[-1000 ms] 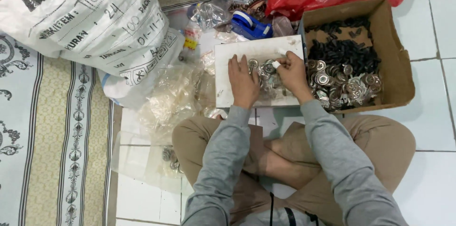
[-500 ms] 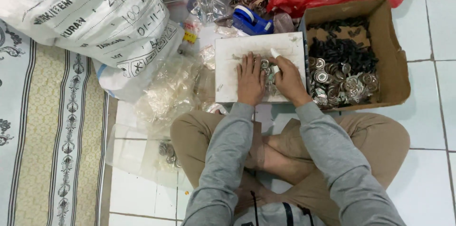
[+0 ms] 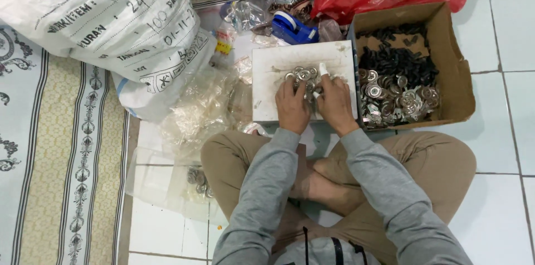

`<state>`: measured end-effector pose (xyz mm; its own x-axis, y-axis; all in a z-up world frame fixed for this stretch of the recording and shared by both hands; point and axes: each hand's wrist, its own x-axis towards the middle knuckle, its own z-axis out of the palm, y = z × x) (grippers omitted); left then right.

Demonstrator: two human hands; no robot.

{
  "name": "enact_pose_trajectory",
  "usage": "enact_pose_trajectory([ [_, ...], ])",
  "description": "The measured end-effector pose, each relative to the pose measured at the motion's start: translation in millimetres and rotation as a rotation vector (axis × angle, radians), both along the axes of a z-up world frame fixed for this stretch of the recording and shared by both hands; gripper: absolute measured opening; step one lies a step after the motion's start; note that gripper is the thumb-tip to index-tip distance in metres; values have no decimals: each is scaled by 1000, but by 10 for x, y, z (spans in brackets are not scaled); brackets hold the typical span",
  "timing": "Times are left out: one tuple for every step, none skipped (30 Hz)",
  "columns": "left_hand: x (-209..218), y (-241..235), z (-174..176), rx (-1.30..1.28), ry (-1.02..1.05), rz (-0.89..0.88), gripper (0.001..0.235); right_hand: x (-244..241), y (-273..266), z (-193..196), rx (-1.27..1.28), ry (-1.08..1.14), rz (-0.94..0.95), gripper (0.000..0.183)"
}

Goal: Arranging small metal parts from a box onto a white board template

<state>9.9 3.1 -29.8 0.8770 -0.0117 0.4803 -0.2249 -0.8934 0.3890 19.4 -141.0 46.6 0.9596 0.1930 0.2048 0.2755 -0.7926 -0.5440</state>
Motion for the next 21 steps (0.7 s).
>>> enact_pose_trajectory([
  [2, -5, -92, 2, -3, 1, 52, 42, -32, -100, 2, -3, 1, 33],
  [-12, -4, -188, -3, 4, 2, 54, 62, -60, -208, 50, 22, 3, 31],
  [-26, -3, -287, -8, 11, 4, 55, 83, -90, -318, 98, 48, 5, 29],
  [-30, -2, -223, -6, 13, 0, 55, 61, -146, -261, 100, 50, 1, 29],
  [-37, 6, -158, -32, 8, -10, 53, 37, -197, -203, 265, 111, -30, 28],
  [-28, 7, -91, -62, -1, -15, 50, 33, -250, -136, 425, 169, -55, 27],
  [-16, 34, -8, -64, -3, -14, 50, 47, -428, -235, 423, 167, -53, 27],
  [17, 35, 80, -77, 16, 11, 49, 77, -632, -320, 356, 94, -174, 30],
  [49, 39, 167, -91, 36, 36, 49, 108, -835, -403, 287, 20, -293, 35],
  [77, 25, 123, -99, 35, 33, 49, 59, -990, -400, 279, 17, -295, 35],
  [106, 12, 79, -65, 129, 11, 51, 10, -1144, -396, 267, 83, -357, 49],
  [160, -5, 43, -30, 218, -16, 54, -25, -1300, -383, 257, 145, -424, 62],
  [172, -49, 40, -37, 213, -22, 54, -27, -1355, -446, 251, 137, -429, 62],
  [158, -71, 28, 0, 197, -15, 55, -34, -1389, -523, 178, 162, -451, 51],
  [144, -86, 15, 36, 181, -9, 56, -41, -1418, -601, 105, 185, -473, 40],
  [133, -94, 93, 35, 179, 1, 56, -49, -1334, -548, 104, 183, -463, 40],
  [123, -96, 168, 28, 136, 12, 61, -58, -1245, -497, -78, 29, -451, 33],
  [53, -79, 227, 24, 105, 41, 65, -82, -1139, -469, -257, -119, -417, 27],
  [60, -96, 152, 25, 112, 69, 65, -61, -992, -410, -254, -115, -388, 27],
  [73, -83, 78, 28, 102, 50, 63, -31, -816, -336, -108, -176, -258, 21],
  [87, -64, 5, 31, 93, 31, 61, -9, -636, -262, 40, -230, -128, 17],
])
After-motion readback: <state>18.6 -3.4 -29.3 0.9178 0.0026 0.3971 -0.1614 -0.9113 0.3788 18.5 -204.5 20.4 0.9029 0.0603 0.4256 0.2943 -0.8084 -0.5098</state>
